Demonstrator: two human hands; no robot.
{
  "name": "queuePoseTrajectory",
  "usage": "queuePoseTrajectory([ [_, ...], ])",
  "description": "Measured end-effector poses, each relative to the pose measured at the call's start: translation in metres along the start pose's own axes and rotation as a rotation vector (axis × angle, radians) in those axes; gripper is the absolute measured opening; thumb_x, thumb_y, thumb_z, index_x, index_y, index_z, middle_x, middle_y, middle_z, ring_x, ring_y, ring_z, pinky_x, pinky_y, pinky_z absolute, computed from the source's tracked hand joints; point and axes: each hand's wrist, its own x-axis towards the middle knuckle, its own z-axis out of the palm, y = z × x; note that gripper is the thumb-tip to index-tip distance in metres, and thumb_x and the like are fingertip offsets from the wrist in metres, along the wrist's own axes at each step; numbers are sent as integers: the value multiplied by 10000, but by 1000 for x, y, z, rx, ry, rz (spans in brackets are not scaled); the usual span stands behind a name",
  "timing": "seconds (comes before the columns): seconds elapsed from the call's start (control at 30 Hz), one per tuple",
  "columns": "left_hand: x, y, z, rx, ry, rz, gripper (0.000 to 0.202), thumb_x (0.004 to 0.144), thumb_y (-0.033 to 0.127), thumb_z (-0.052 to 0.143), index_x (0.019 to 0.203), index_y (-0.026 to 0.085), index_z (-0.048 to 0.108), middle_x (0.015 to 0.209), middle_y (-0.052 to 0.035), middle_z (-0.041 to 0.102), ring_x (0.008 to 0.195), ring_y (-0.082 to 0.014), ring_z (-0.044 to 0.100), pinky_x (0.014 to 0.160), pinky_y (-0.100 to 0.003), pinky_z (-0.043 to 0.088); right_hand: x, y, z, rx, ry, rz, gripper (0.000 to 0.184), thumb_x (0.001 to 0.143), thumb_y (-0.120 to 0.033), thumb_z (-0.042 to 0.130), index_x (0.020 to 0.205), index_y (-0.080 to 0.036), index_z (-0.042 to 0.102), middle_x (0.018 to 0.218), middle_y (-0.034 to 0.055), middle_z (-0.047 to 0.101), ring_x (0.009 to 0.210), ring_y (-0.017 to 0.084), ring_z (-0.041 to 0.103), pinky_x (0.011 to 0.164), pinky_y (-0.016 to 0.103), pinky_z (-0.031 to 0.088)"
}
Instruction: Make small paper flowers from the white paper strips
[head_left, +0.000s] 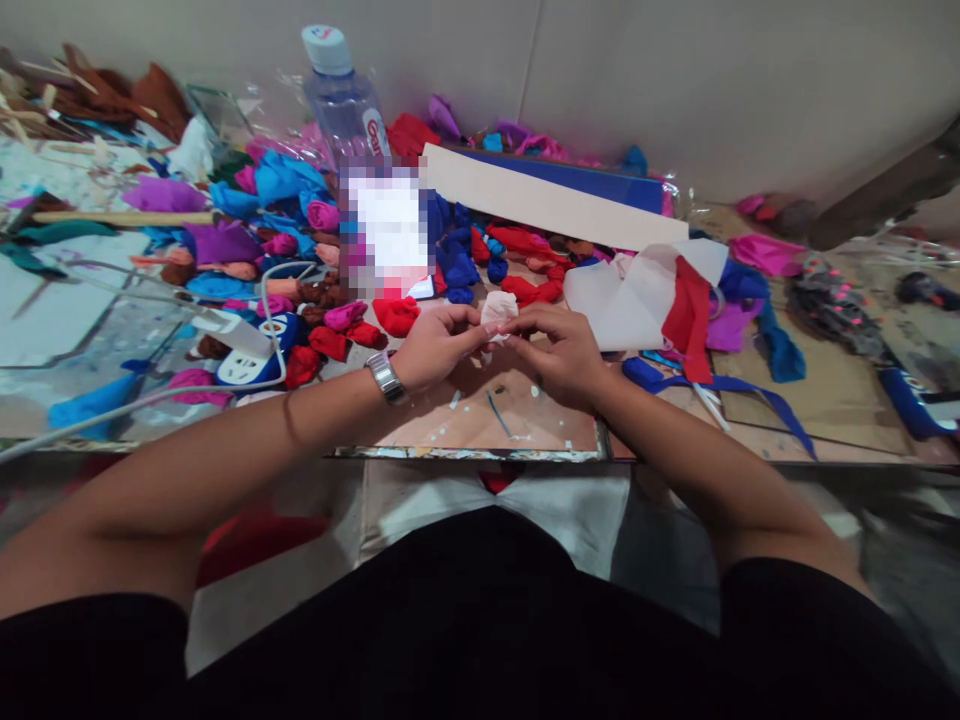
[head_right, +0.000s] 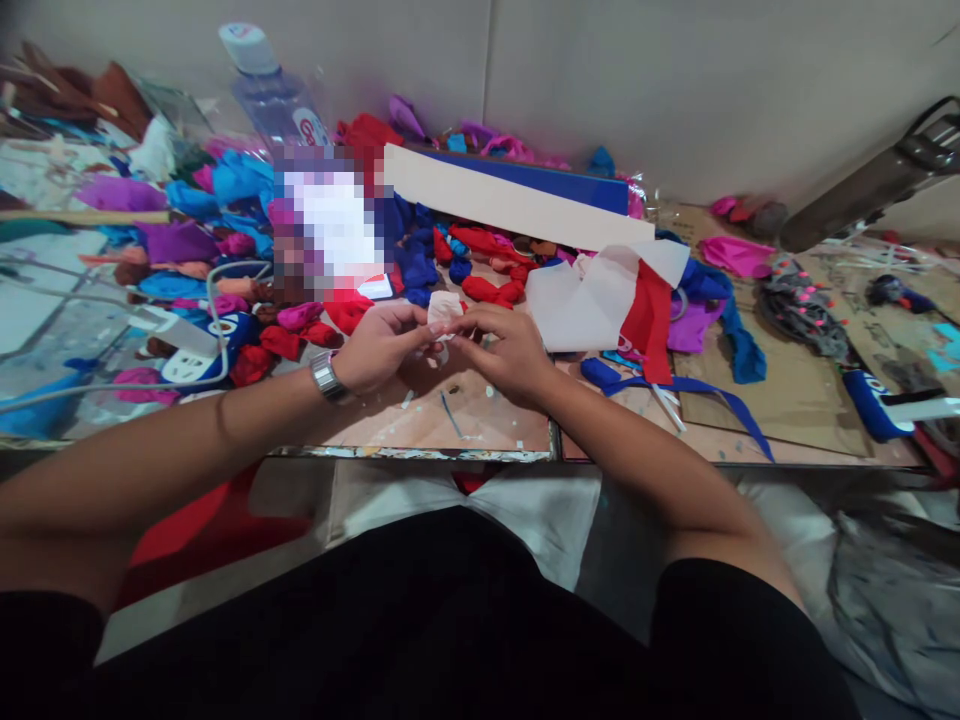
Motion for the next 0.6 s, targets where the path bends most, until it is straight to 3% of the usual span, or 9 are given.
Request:
queuePoseTrajectory([
  [0.3, -1, -9, -1, 24, -42, 5, 440, 802, 531, 881, 931, 140, 723, 812, -51, 756, 694, -146, 692, 667, -267, 538, 1, -2, 1, 47, 34, 68, 246, 937, -469, 782, 960, -224, 782, 926, 36, 789, 838, 183, 714, 769, 321, 559],
  [0.6, -1, -8, -1, 191, 21, 54, 433, 805, 532, 865, 939, 137, 746, 861, -62, 771, 741, -155, 686, 696, -278, 537, -1, -1, 10, 335, 98, 218, 486, 777, -509, 923, 953, -243, 556, 865, -39, 643, 735, 122, 603, 699, 267, 524],
])
